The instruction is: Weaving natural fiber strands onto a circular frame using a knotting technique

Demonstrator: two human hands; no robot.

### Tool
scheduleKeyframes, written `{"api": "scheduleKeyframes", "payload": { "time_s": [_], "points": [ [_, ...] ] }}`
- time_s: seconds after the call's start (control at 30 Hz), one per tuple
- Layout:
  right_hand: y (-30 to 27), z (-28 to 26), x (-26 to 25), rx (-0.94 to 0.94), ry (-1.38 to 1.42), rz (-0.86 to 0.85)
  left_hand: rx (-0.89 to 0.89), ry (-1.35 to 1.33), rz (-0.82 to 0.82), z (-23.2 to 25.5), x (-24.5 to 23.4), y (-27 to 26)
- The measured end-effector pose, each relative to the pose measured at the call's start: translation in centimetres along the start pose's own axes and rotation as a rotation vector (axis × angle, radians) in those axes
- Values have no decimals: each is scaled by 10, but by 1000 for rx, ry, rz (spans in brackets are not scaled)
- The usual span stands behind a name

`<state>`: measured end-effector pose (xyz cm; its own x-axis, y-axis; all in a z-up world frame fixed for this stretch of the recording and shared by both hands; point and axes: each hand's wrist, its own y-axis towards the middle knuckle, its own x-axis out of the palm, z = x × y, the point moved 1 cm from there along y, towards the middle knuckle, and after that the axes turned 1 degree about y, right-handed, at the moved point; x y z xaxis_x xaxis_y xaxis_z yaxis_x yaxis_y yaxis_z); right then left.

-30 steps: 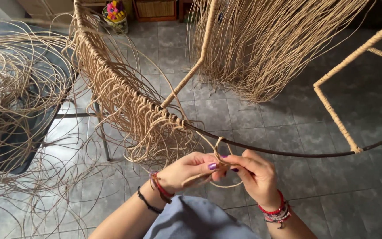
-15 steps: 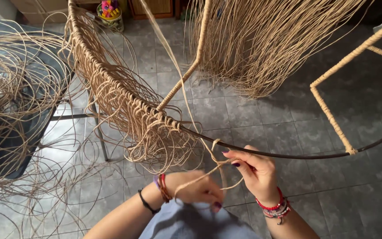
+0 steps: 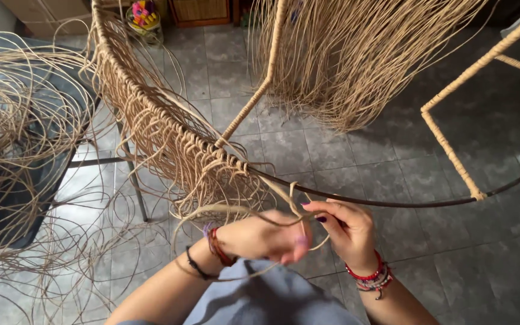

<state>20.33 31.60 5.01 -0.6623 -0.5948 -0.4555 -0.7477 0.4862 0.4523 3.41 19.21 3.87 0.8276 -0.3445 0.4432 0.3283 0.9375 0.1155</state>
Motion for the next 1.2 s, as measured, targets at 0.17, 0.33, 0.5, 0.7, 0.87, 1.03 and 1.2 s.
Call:
{"api": "scheduleKeyframes", "payload": {
  "time_s": [0.17, 0.33, 0.5, 0.7, 0.87, 1.03, 1.2],
  "points": [
    [1, 3, 5, -2, 36, 5, -87, 816, -252, 26, 4, -1],
    [-2, 1, 10, -26, 31, 3, -105, 499, -182, -9, 0, -9],
    [6, -6, 13, -62, 30, -18, -206, 462, -68, 22, 5, -12],
    [5, -3, 13, -51, 59, -27, -343, 1227, -361, -14, -1, -13],
    [5, -5, 16, -44, 50, -21, 276, 783, -164, 3, -6, -20],
    [8, 1, 18, -54, 84, -39, -35, 1182, -82, -18, -3, -22],
    [15, -4, 24, -50, 57, -70, 327, 1032, 156, -18, -7, -39]
  ]
}}
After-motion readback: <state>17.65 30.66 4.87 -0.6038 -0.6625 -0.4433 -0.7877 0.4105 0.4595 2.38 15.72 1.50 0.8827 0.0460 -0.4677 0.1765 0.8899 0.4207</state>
